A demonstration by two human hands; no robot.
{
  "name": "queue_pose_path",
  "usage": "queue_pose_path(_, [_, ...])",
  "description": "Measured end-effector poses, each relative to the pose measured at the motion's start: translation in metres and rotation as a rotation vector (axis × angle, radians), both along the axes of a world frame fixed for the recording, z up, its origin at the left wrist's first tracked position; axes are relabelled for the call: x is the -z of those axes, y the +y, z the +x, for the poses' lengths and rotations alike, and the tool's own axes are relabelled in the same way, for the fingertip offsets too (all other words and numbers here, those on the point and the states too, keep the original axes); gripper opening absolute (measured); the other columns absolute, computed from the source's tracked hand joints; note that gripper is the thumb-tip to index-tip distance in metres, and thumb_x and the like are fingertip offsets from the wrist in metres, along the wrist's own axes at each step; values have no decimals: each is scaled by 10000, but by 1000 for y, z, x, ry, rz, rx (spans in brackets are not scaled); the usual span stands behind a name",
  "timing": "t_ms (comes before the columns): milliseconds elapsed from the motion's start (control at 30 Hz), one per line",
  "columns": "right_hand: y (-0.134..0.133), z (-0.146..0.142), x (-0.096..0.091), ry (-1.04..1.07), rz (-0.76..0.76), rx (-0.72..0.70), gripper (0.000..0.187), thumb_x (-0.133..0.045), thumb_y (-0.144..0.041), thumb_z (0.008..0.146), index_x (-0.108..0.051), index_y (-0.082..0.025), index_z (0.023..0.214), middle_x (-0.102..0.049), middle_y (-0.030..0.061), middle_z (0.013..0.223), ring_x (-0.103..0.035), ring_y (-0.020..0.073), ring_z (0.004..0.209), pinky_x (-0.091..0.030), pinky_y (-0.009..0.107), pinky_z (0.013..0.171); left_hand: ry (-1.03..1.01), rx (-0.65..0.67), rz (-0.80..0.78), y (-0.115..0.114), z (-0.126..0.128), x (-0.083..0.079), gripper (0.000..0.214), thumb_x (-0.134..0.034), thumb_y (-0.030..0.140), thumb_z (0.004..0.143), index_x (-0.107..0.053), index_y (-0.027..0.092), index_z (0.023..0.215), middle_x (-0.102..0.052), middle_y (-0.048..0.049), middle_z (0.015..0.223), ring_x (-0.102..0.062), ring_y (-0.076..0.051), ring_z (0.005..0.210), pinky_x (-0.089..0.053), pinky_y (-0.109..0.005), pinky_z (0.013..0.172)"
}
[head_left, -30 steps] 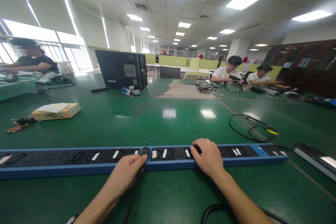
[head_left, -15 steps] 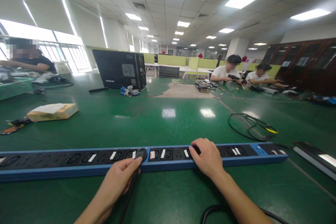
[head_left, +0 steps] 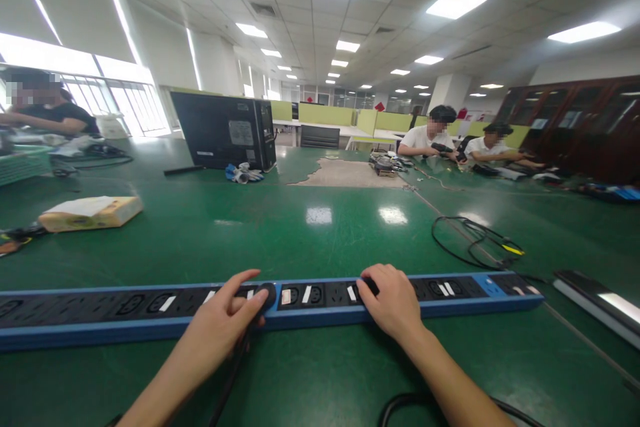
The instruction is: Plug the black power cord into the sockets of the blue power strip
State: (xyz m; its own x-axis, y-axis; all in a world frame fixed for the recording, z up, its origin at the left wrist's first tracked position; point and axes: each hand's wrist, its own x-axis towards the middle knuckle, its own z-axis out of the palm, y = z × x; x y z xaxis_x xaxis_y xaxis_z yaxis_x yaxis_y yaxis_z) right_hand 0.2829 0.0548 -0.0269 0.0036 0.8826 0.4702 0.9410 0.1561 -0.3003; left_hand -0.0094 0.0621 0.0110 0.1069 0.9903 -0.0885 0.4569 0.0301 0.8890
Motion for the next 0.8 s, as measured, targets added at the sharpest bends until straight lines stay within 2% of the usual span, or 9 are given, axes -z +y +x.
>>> queue_pose_path(167, [1, 0, -1, -2, -3, 3, 188, -481, -321, 875, -631, -219, 824, -659, 13, 837, -539, 171, 837, -324, 296, 758, -139, 107, -80, -5, 10, 2, 758, -577, 594, 733, -369, 163, 1321, -681, -20, 671, -564, -144, 410, -390, -215, 357])
queue_pose_path(267, [1, -1, -2, -9, -3, 2, 198, -471, -323, 878, -630, -219, 824, -660, 18, 840, -541, 174, 835, -327, 298, 753, -283, 97, -119, -9, 14, 4, 740, -621, 514, 739, -348, 165, 1331, -679, -22, 670, -564, -136, 436, -389, -200, 372])
queue_pose_path(333, [0, -1, -2, -8, -2, -1, 206, -464, -325, 881, -629, -218, 820, -660, 24, 840, -542, 177, 833, -329, 301, 752, -352, 72, -114, -11, 14, 0, 702, -649, 457, 733, -383, 144, 1302, -689, -41, 678, -583, -142, 478, -404, -202, 407])
queue_pose_path(433, [-1, -2, -2, 0, 2, -4, 210, -463, -328, 882, -629, -214, 820, -660, 31, 839, -543, 180, 833, -331, 305, 753, -459, -14, -28, -13, 9, -16, 704, -701, 399, 703, -412, 149, 1295, -717, -64, 752, -638, -174, 595, -474, -234, 520])
queue_pose_path(567, [0, -1, -2, 16, 3, -6, 195, -477, -323, 874, -637, -217, 833, -660, 27, 834, -541, 181, 827, -336, 310, 751, -582, -84, 91, -17, 5, -30, 726, -676, 433, 735, -366, 219, 1356, -735, -60, 913, -663, -212, 794, -510, -319, 782])
queue_pose_path(700, [-1, 0, -4, 103, 67, -40, 185, -487, -300, 869, -634, -205, 811, -657, 35, 821, -543, 184, 823, -352, 314, 756, -424, 2, 70, -30, 20, -15, 686, -558, 528, 800, -370, 201, 1373, -727, -80, 1018, -643, -244, 925, -441, -372, 928])
queue_pose_path(800, [-10, -8, -8, 291, 188, -114, 229, -467, -298, 883, -604, -185, 738, -633, 40, 763, -545, 168, 785, -379, 308, 751, -352, 172, 43, -40, 38, 3, 703, -479, 558, 841, -296, 211, 1425, -693, -95, 1123, -616, -248, 1024, -378, -401, 1004])
